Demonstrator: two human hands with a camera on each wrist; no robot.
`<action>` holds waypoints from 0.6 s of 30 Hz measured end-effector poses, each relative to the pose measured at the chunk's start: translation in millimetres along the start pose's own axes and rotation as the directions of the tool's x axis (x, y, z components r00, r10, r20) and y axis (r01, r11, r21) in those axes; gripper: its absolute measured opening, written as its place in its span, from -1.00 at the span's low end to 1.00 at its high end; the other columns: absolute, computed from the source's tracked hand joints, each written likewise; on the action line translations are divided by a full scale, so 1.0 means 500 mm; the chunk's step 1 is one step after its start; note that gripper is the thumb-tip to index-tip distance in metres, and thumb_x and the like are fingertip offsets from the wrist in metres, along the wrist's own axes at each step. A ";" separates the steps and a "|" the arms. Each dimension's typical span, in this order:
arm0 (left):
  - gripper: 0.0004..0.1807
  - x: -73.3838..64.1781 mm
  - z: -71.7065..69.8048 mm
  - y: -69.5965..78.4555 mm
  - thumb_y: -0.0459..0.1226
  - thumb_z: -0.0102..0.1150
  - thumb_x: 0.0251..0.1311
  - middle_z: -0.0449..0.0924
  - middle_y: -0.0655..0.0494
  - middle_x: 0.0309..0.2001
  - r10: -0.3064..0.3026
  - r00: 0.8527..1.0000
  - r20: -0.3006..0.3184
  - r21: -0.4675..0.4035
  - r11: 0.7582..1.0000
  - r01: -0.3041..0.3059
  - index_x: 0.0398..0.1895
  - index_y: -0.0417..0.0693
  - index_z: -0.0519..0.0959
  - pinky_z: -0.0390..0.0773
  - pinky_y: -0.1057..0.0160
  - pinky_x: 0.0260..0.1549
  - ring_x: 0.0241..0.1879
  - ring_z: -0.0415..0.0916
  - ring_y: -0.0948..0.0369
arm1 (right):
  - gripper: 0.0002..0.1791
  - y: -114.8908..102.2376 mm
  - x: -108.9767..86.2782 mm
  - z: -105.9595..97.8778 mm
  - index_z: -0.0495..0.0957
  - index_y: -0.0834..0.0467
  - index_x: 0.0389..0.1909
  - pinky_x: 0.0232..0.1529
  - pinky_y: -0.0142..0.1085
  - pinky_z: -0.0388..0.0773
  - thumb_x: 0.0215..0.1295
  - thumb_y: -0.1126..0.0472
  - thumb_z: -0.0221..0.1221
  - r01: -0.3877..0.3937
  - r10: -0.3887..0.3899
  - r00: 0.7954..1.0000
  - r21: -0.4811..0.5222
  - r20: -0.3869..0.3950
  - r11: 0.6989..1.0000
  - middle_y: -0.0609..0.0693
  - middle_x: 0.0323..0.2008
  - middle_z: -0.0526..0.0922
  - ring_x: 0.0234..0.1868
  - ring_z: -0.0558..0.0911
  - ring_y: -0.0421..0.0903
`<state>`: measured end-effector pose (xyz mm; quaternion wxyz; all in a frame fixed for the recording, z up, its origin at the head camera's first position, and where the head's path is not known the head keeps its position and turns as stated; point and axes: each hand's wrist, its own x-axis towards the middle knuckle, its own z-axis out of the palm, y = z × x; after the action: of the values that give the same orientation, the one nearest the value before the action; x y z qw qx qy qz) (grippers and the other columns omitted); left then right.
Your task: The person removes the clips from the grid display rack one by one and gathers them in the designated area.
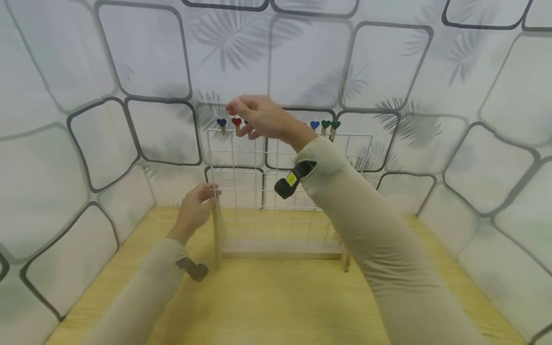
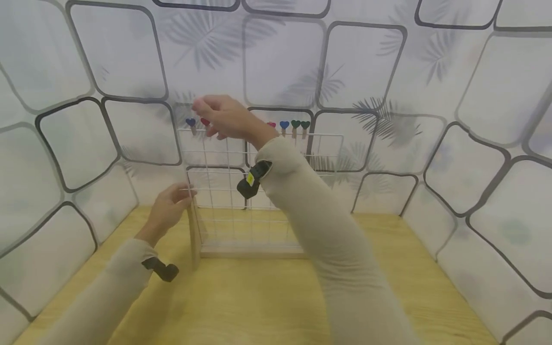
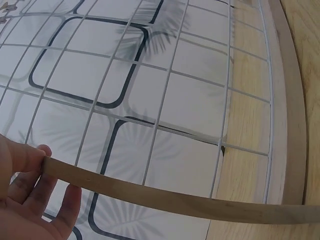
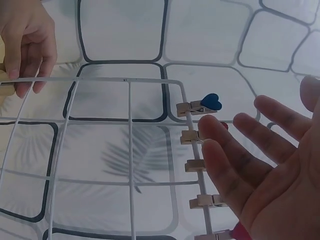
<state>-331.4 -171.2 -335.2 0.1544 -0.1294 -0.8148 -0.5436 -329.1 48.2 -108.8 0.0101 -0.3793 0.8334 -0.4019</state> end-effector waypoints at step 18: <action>-0.66 -0.006 0.008 -0.012 -0.42 0.03 0.30 0.59 -0.17 0.06 0.022 0.999 -0.039 0.018 1.000 -0.021 0.13 -0.27 0.46 0.39 0.00 0.20 0.17 0.45 -0.07 | -0.71 -0.024 0.072 0.053 0.53 0.10 0.11 -0.30 -0.38 0.59 0.46 0.12 0.05 -0.214 0.179 0.975 -0.363 -0.129 0.907 -0.06 -0.09 0.65 -0.45 0.68 -0.20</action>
<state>-331.4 -169.8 -343.0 0.1772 -0.1263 -0.8149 -0.5373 -339.0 3.0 -108.1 -0.0607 -0.2693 0.9282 -0.2496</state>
